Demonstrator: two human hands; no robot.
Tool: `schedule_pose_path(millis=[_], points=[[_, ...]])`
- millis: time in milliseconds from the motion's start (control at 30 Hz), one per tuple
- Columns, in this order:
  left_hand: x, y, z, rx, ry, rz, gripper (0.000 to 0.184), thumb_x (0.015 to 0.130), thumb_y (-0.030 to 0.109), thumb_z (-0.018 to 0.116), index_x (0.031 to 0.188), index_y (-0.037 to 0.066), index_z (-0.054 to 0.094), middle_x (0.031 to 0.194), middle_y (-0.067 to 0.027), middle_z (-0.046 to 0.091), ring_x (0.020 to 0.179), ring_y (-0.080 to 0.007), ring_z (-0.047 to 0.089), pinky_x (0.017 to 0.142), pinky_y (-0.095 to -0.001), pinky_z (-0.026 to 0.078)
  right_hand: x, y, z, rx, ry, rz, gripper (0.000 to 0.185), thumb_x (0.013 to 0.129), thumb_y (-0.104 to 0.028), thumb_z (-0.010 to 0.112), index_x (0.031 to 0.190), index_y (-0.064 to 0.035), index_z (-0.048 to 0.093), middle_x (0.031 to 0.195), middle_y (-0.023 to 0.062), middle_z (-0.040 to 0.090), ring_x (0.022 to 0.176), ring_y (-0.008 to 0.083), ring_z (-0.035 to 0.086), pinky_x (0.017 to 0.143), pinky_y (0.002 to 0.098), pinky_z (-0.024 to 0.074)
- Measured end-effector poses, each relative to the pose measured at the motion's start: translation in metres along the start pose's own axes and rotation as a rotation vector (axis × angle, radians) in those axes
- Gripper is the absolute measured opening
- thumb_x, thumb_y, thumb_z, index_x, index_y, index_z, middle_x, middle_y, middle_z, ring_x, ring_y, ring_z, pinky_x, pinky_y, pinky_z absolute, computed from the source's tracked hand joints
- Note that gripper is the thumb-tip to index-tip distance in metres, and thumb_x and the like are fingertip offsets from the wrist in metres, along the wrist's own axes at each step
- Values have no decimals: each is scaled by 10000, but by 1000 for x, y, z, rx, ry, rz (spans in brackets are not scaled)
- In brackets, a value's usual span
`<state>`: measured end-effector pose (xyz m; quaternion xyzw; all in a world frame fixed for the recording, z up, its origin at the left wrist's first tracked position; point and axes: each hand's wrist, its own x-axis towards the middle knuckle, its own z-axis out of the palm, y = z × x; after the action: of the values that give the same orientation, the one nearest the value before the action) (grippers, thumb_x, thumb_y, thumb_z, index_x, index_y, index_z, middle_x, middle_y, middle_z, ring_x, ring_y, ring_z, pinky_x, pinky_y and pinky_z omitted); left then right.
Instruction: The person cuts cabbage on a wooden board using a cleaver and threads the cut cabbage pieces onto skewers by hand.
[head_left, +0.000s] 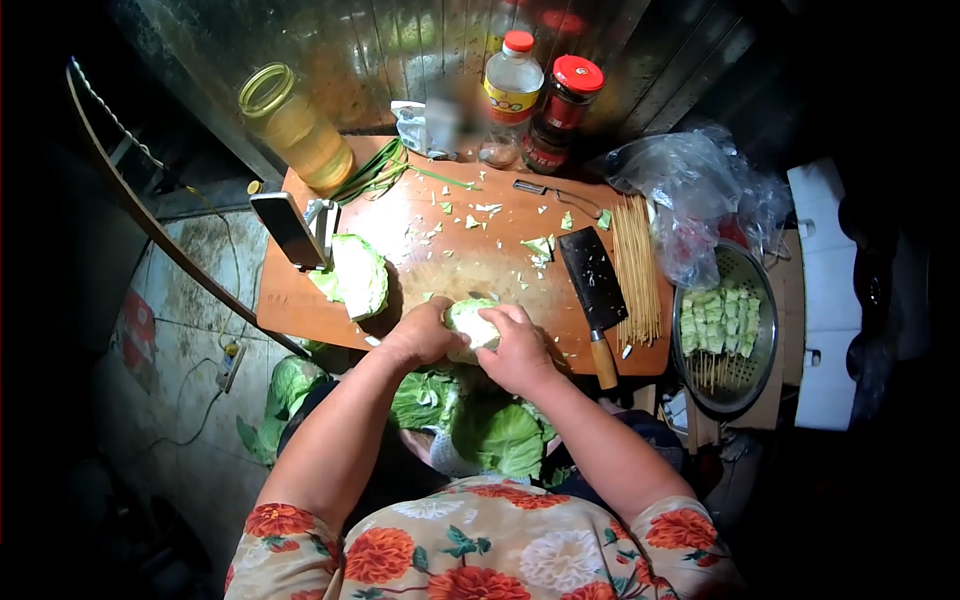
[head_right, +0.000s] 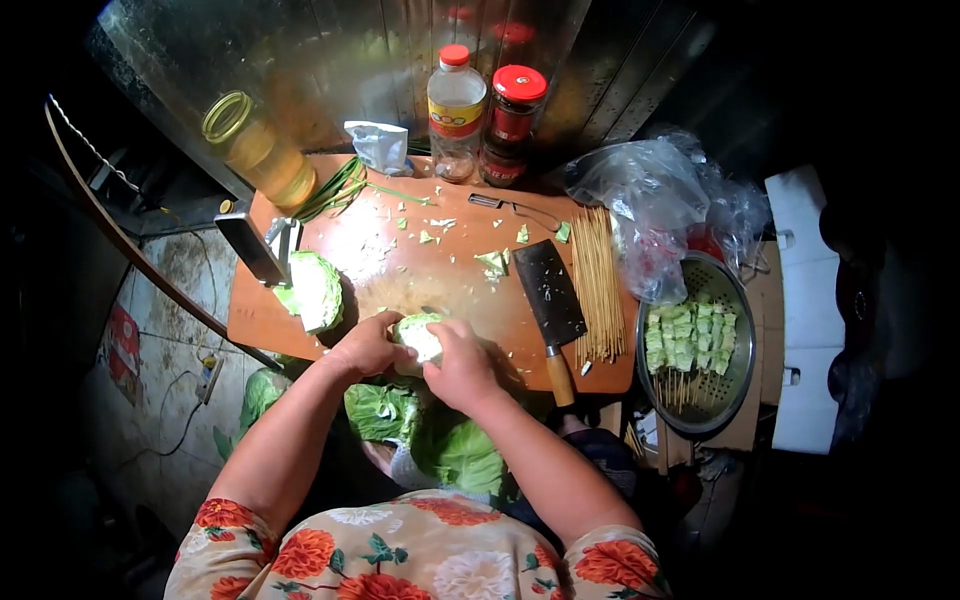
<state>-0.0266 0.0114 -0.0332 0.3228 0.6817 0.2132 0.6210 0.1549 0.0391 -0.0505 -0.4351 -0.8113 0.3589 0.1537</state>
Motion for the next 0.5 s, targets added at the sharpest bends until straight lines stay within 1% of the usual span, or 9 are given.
schedule_pose_path(millis=[67,100,167,200,267,300,367,500], points=[[-1,0,1,232,47,65,612,758,88,728,1292,-27,452,982,-180,641,828,-225,636,709,-325,524,-1,1,1,18,23,-7,480,708,-162,702,1165,-80,580,1202,152,527,1064,333,558,915,395,460],[0,0,2,230,47,64,612,758,88,728,1292,-27,452,982,-180,641,828,-225,636,709,-325,524,-1,1,-1,17,21,-7,480,708,-162,702,1165,-80,580,1202,152,527,1064,333,558,915,395,460],[0,-1,2,370,86,97,622,757,127,720,1297,-29,453,1041,-202,641,944,-263,628,816,-331,498,1,-2,-5,27,-5,26,482,713,-191,719,1160,-77,580,1188,151,535,1063,329,559,910,390,459],[-1,1,3,367,86,95,622,757,127,720,1297,-29,453,1041,-202,641,944,-263,628,816,-331,498,0,0,-5,26,-7,26,482,713,-191,719,1160,-77,580,1188,151,535,1063,329,559,910,390,459],[-6,6,3,445,83,88,636,753,171,712,1298,-27,452,1073,-222,634,995,-305,618,869,-345,477,1,3,-3,50,10,9,478,725,-218,733,1153,-70,581,1173,151,543,1054,328,562,902,386,460],[-6,6,3,444,84,87,636,753,171,712,1298,-27,452,1073,-222,634,995,-305,618,869,-345,477,1,3,-3,50,9,8,478,725,-218,733,1153,-70,581,1173,151,543,1054,328,562,902,386,460],[-5,6,4,495,90,101,642,747,194,702,1298,-23,455,1083,-232,629,1017,-326,612,887,-352,468,1,2,-4,96,22,-1,437,717,-160,737,1109,-42,583,1135,194,549,1042,359,552,904,401,453],[-7,10,4,523,90,104,624,751,193,693,1289,-23,461,1068,-236,632,1004,-334,616,880,-358,472,2,4,-4,96,34,-18,412,723,-160,736,1091,-43,592,1107,186,563,1028,358,555,895,400,455]])
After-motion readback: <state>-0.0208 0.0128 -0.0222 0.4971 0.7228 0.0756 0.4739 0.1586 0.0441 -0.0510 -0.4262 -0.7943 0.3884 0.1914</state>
